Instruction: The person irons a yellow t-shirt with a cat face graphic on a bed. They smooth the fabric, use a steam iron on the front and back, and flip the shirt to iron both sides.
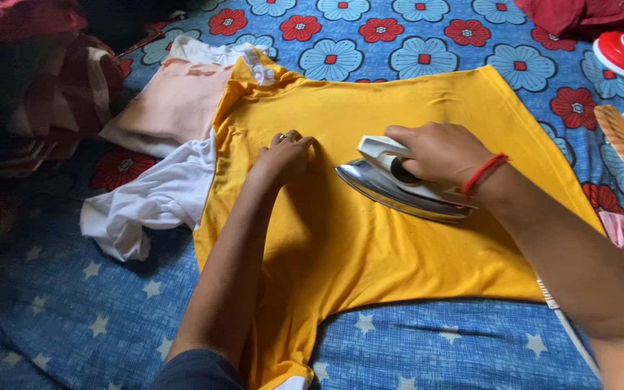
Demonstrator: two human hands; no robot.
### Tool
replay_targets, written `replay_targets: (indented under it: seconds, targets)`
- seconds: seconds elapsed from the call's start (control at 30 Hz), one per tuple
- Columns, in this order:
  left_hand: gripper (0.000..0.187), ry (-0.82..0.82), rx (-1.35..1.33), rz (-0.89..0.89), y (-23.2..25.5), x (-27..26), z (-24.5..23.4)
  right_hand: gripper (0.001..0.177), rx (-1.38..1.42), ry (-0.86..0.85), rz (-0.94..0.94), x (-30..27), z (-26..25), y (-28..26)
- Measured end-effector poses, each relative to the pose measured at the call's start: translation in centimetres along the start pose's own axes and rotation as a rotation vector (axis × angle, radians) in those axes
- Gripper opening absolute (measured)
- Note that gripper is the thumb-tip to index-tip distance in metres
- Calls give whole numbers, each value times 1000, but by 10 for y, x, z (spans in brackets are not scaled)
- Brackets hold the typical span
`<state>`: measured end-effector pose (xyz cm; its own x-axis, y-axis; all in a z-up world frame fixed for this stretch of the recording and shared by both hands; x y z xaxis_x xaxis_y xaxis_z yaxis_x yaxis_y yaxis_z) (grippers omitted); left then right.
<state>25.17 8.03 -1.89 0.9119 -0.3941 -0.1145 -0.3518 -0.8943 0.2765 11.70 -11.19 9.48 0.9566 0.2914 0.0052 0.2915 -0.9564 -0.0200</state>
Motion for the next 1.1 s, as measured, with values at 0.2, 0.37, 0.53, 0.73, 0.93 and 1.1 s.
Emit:
replay_targets:
  seconds: [0.2, 0.37, 0.53, 0.73, 0.93, 1.1]
  targets:
    - [52, 22, -3, 8, 0, 0, 1, 40, 71, -76, -38, -20, 6, 12]
    - [51, 33, 21, 9, 0, 1, 3, 40, 89, -120, 12, -49, 11, 21]
    - [57, 37, 7, 21, 0, 4, 4, 37, 111, -122, 36, -75, 13, 30]
    - [54, 50, 11, 28, -1, 2, 3, 46, 58, -107, 64, -105, 17, 41]
    - [57, 52, 40, 27, 2, 2, 6, 46, 70, -108, 66, -123, 21, 47]
    - [58, 22, 61, 60, 6, 0, 7, 48, 119, -170, 36, -135, 21, 52]
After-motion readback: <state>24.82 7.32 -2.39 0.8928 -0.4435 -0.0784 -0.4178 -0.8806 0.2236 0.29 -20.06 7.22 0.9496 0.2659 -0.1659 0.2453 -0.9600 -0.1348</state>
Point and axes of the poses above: each hand's wrist, its own x-axis towards the middle knuckle, its own z-axis out of the palm, y = z × x, the point moved 8 cm from there along x, towards the middle knuckle, and after that the axes turned 8 degrees about -z, right-handed, at the moved point
